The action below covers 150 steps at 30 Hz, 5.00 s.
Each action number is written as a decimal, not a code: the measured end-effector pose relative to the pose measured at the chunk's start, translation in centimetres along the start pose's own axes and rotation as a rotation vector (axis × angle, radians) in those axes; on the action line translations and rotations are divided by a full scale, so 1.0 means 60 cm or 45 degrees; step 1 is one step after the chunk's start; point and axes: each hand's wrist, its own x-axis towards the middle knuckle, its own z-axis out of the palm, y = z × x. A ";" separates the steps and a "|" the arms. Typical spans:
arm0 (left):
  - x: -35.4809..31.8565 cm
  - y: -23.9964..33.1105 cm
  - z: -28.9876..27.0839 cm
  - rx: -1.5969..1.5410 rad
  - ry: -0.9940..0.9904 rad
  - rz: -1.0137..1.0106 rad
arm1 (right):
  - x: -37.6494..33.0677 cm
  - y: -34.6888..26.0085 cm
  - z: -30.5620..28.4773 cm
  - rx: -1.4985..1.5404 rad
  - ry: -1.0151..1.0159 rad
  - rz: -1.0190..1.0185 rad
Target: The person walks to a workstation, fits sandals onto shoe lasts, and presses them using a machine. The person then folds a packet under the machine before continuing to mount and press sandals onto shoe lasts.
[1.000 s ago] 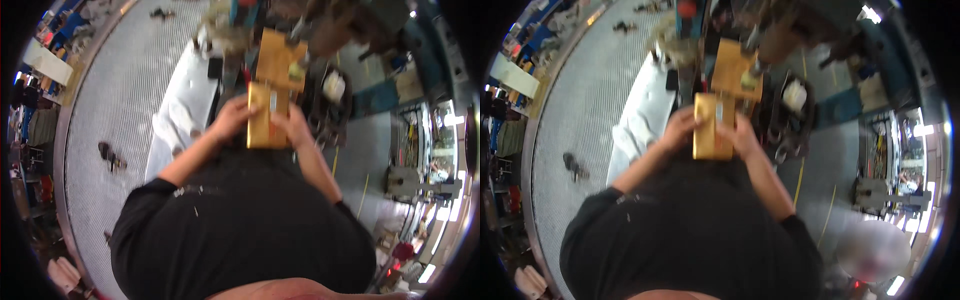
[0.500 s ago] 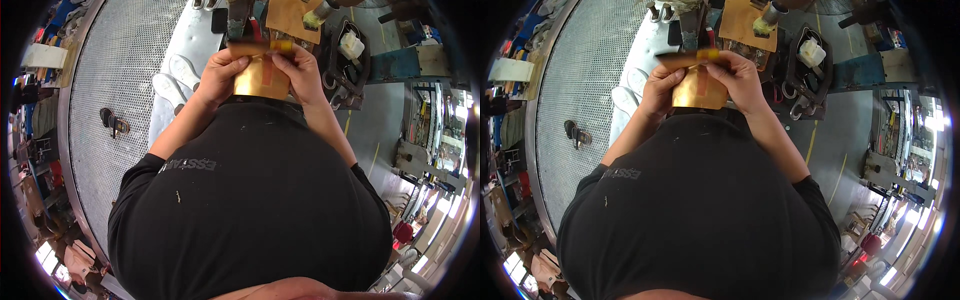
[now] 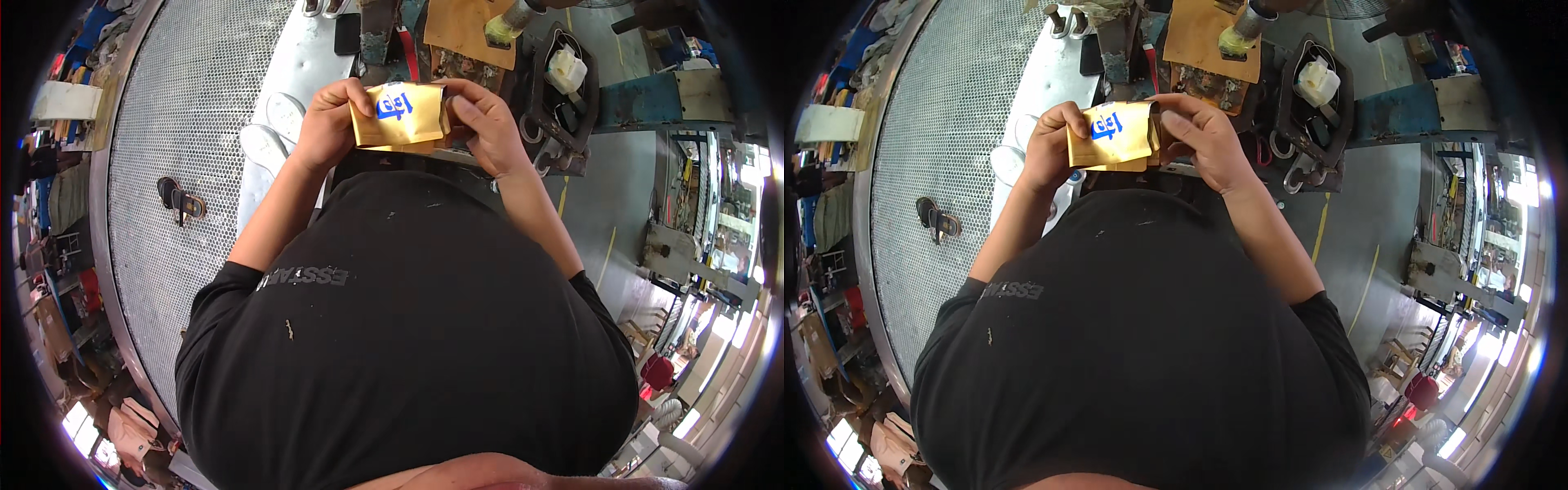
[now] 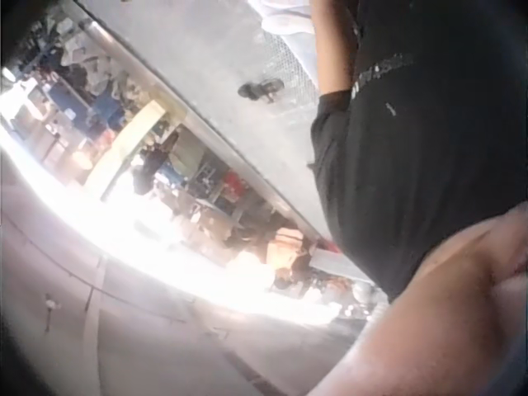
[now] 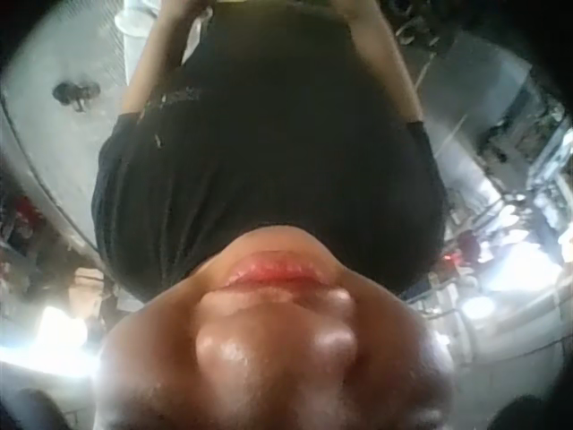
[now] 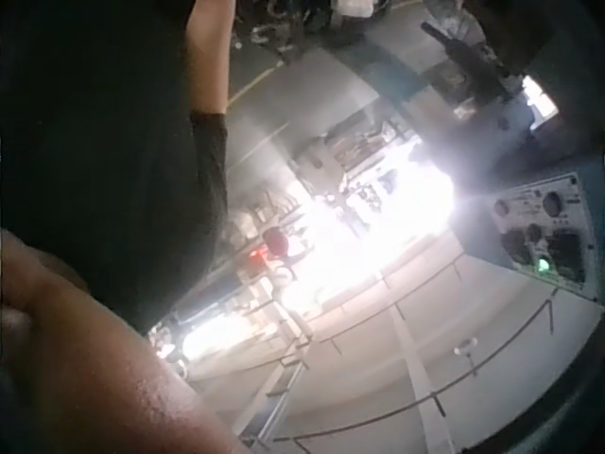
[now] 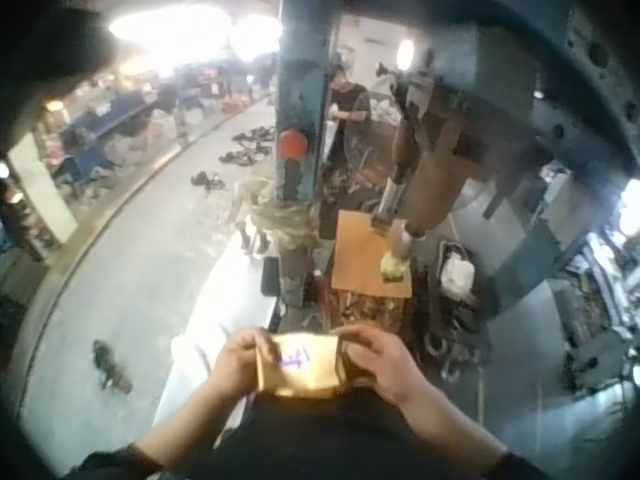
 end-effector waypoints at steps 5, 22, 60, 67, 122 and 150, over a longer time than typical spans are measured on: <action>-0.014 0.000 0.009 0.146 0.031 -0.005 | -0.012 0.008 0.015 0.080 -0.077 0.087; -0.061 -0.018 0.030 0.201 0.252 -0.228 | -0.014 0.036 0.058 -0.259 0.068 -0.039; -0.116 -0.013 0.009 0.113 0.459 0.102 | -0.058 0.016 0.057 -1.030 0.127 -0.135; -0.128 0.037 0.008 0.572 0.060 -0.189 | -0.031 -0.048 0.047 -1.267 -0.292 -0.213; -0.250 0.014 0.060 0.457 -0.281 -0.097 | -0.200 0.068 0.164 -0.655 0.207 -0.155; -0.009 -0.164 -0.045 0.952 0.105 -0.318 | -0.076 0.180 0.002 0.053 0.599 0.211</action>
